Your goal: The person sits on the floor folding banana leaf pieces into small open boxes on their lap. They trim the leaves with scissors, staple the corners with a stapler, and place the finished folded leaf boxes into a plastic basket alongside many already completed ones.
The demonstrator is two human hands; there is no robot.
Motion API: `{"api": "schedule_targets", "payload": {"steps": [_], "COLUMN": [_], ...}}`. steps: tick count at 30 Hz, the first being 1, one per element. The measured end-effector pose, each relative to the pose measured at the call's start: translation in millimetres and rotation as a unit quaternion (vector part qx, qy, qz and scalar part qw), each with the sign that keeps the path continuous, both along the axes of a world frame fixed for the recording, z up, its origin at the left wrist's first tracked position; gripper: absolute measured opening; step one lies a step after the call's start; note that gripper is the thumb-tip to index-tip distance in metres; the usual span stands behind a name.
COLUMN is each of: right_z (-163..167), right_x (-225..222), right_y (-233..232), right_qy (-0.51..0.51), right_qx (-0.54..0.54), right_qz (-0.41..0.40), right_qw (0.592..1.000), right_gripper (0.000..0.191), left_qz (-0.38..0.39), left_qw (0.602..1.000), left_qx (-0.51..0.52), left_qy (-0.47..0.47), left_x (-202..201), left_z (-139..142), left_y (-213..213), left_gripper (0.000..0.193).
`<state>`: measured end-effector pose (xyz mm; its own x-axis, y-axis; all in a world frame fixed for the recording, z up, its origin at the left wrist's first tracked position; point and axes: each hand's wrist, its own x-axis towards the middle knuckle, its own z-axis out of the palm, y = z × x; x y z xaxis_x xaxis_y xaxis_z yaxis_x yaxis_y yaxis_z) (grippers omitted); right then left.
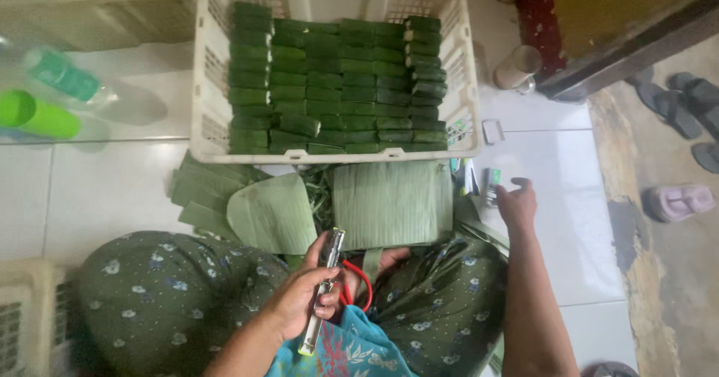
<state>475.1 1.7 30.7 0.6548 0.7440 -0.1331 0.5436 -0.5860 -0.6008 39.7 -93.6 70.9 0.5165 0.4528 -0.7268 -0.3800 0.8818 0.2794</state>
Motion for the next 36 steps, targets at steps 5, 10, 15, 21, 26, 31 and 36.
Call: {"api": "schedule_targets", "payload": {"steps": [5, 10, 15, 21, 26, 31, 36], "right_z": [8.4, 28.2, 68.2, 113.7, 117.1, 110.3, 109.2], "right_x": [-21.1, -112.3, -216.9, -281.0, -306.2, -317.1, -326.5], "right_y": [-14.2, -46.3, -80.6, -96.0, -102.4, -109.0, -113.0], "right_qy": [0.467, 0.571, 0.467, 0.352, 0.279, 0.233, 0.232], "right_qx": [0.249, 0.123, -0.011, -0.032, -0.073, -0.004, 0.021], "right_qz": [-0.011, 0.062, 0.328, 0.454, 0.445, 0.475, 0.483], "right_qw": [0.848, 0.809, 0.821, 0.818, 0.848, 0.848, 0.844], "right_gripper": [0.031, 0.022, 0.016, 0.022, 0.02, 0.018, 0.019], "left_qz": [-0.033, -0.065, -0.059, -0.036, -0.027, -0.026, -0.011], "left_qw": [0.993, 0.993, 0.99, 0.988, 0.988, 0.99, 0.991], "left_qx": [0.07, 0.045, 0.057, 0.059, 0.047, 0.04, 0.042], "left_qy": [-0.087, -0.084, -0.113, -0.135, -0.146, -0.129, -0.127], "left_x": [-32.4, -49.4, -62.0, -76.3, -84.3, -91.1, -95.9], "left_z": [22.4, 28.7, 33.5, 34.8, 36.8, 38.6, 35.6], "left_y": [-2.2, -9.7, -23.9, -43.5, -53.0, -56.2, -60.3], "left_gripper": [0.078, 0.076, 0.076, 0.071, 0.068, 0.065, 0.06]}}
